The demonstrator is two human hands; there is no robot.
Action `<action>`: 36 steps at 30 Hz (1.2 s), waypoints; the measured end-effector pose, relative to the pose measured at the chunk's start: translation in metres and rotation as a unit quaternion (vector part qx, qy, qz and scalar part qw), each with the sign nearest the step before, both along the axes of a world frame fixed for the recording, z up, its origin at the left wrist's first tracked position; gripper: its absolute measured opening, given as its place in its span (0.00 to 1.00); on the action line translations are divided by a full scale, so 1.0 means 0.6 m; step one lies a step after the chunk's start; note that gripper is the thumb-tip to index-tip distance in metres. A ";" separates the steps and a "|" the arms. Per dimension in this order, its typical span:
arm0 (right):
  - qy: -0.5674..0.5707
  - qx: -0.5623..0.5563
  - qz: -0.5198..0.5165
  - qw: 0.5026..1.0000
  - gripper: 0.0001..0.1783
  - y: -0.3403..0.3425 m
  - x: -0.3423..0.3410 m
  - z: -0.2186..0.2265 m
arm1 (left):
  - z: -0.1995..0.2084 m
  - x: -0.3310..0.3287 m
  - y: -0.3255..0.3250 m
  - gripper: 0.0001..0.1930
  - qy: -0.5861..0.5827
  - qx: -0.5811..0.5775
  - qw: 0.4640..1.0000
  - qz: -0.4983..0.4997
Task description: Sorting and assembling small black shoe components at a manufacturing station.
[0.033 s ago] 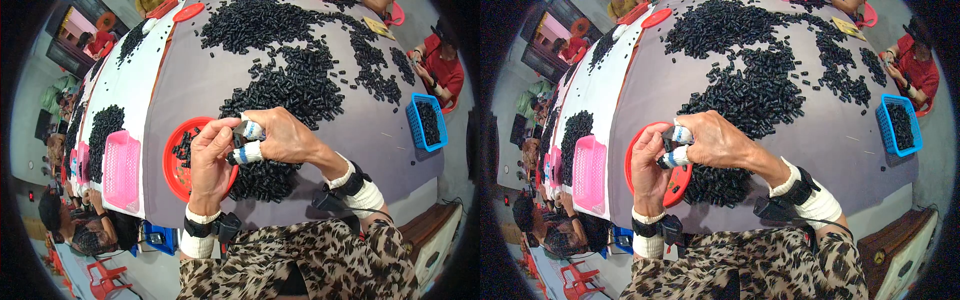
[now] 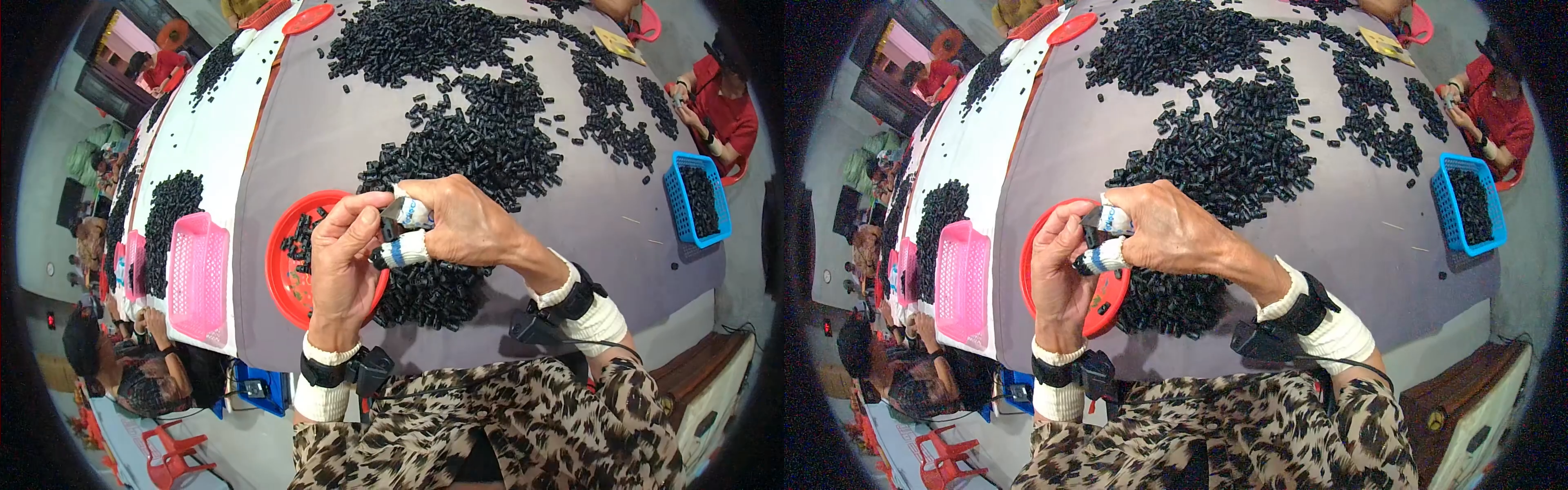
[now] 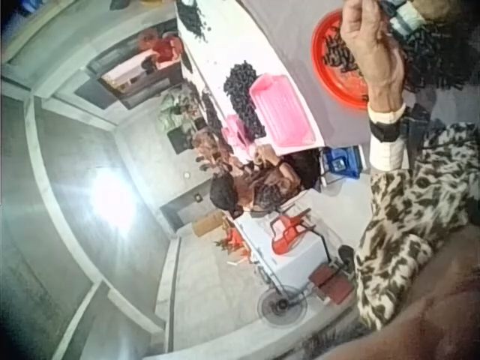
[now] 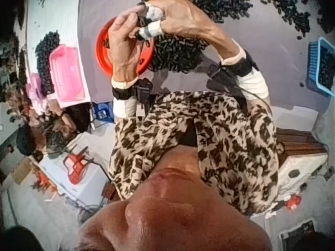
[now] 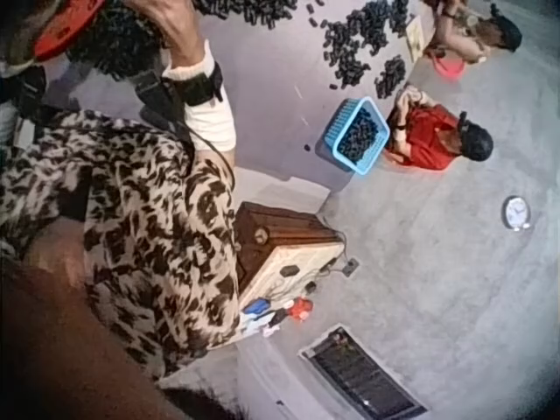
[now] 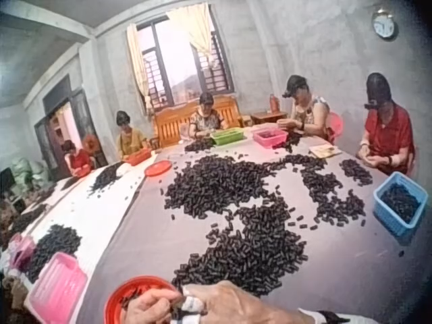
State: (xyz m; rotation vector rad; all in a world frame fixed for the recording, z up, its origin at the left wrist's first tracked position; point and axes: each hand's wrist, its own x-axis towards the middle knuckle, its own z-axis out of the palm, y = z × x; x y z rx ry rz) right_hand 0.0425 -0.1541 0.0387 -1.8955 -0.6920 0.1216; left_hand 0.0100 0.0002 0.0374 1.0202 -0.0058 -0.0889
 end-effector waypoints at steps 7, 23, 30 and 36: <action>-0.003 0.029 -0.001 1.000 0.17 0.002 -0.001 -0.001 | -0.014 0.008 0.011 0.08 -0.023 0.022 0.999 -0.023; 0.022 0.007 0.043 0.999 0.12 -0.001 -0.005 -0.009 | -0.014 0.002 0.015 0.08 -0.029 0.056 0.997 -0.035; 0.035 0.034 0.030 0.998 0.14 0.001 -0.008 -0.010 | -0.015 0.002 0.016 0.08 -0.026 0.054 0.997 -0.047; 0.029 0.018 0.026 0.999 0.17 -0.001 -0.010 -0.002 | -0.017 0.004 0.022 0.08 -0.042 0.063 0.996 -0.056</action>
